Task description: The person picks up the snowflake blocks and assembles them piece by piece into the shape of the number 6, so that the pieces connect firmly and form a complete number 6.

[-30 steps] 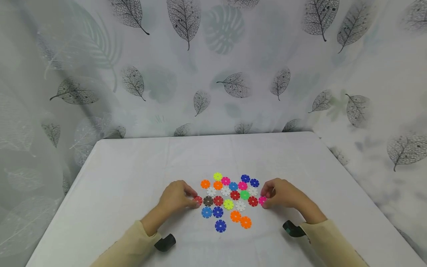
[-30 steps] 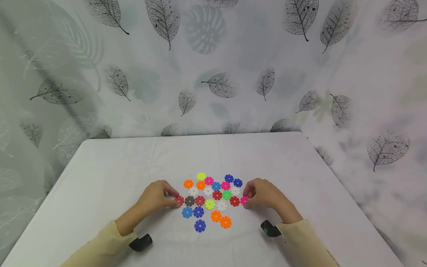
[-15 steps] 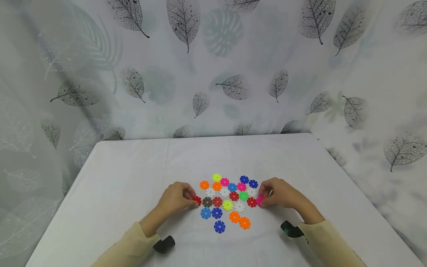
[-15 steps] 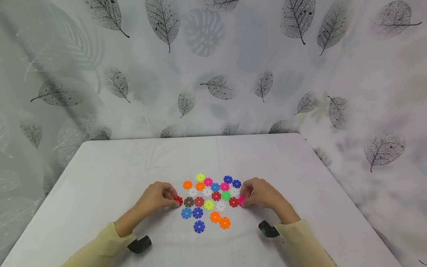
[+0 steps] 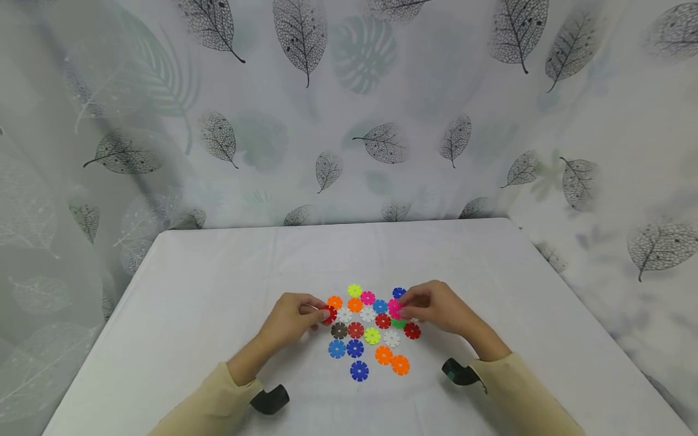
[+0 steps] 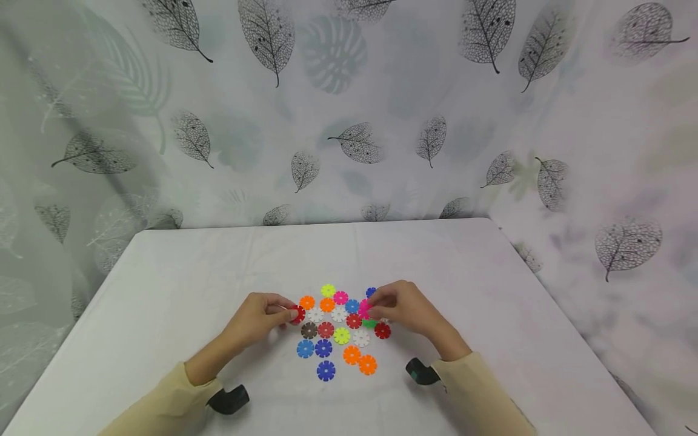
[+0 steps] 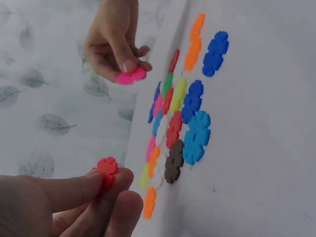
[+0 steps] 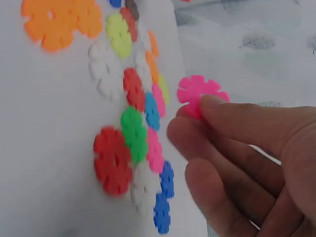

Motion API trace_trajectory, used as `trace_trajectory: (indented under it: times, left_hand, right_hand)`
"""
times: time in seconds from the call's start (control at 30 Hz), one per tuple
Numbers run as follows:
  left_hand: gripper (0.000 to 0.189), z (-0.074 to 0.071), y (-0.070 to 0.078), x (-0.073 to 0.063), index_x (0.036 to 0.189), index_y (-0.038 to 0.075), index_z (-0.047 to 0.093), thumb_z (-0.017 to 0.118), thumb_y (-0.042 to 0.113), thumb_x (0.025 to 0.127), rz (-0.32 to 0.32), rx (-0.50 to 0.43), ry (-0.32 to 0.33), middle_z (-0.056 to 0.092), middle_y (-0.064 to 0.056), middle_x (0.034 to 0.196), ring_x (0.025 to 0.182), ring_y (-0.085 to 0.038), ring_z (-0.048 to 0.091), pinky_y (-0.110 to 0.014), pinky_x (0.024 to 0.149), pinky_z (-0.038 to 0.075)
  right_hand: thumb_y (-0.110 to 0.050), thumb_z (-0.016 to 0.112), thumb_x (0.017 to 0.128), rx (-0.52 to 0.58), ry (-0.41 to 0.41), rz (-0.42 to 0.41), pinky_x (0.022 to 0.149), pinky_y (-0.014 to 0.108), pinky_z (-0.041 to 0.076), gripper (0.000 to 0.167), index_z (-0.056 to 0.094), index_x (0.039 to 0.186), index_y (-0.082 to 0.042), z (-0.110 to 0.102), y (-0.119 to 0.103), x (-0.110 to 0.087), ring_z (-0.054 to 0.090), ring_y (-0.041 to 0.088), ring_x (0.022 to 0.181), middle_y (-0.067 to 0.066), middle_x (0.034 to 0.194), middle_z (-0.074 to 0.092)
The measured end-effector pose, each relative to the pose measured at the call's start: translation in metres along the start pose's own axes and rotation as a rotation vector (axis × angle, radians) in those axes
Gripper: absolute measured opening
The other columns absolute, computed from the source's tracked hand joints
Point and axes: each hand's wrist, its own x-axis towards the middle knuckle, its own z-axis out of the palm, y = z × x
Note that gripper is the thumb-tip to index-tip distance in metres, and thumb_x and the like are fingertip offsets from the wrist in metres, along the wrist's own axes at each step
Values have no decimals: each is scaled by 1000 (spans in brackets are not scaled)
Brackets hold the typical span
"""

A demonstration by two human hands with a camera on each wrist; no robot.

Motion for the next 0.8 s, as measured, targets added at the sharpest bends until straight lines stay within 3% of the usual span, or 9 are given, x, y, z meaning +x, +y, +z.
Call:
trace_trajectory:
  times: [0.23, 0.47, 0.7, 0.8]
  left_hand:
    - [33, 3, 14, -4, 119, 1, 68, 70, 26, 97, -29, -199, -69, 76, -8, 86, 83, -20, 74, -46, 85, 48]
    - [40, 6, 26, -8, 122, 4, 69, 70, 35, 97, -43, -289, -64, 77, -6, 89, 85, -20, 74, -34, 72, 50]
    - [35, 5, 30, -12, 123, 1, 69, 66, 28, 100, -11, -394, -69, 76, -10, 94, 84, -23, 75, -38, 78, 56]
    - [34, 4, 32, -14, 122, 0, 69, 66, 26, 101, 5, -433, -80, 76, -11, 94, 86, -24, 75, -37, 80, 58]
  right_hand:
    - [-22, 79, 90, 97, 43, -132, 74, 28, 60, 15, 77, 103, -16, 14, -21, 10, 73, 19, 84, -5, 91, 74]
    - [-20, 78, 91, 194, 95, -202, 75, 30, 60, 18, 75, 108, -13, 26, -37, 19, 73, 14, 84, -3, 94, 75]
    - [-16, 76, 93, 290, 111, -258, 79, 35, 60, 19, 74, 111, -10, 37, -47, 25, 74, 16, 89, 1, 99, 76]
    - [-15, 75, 94, 316, 113, -282, 78, 40, 61, 17, 75, 110, -10, 40, -50, 26, 74, 25, 90, 2, 100, 75]
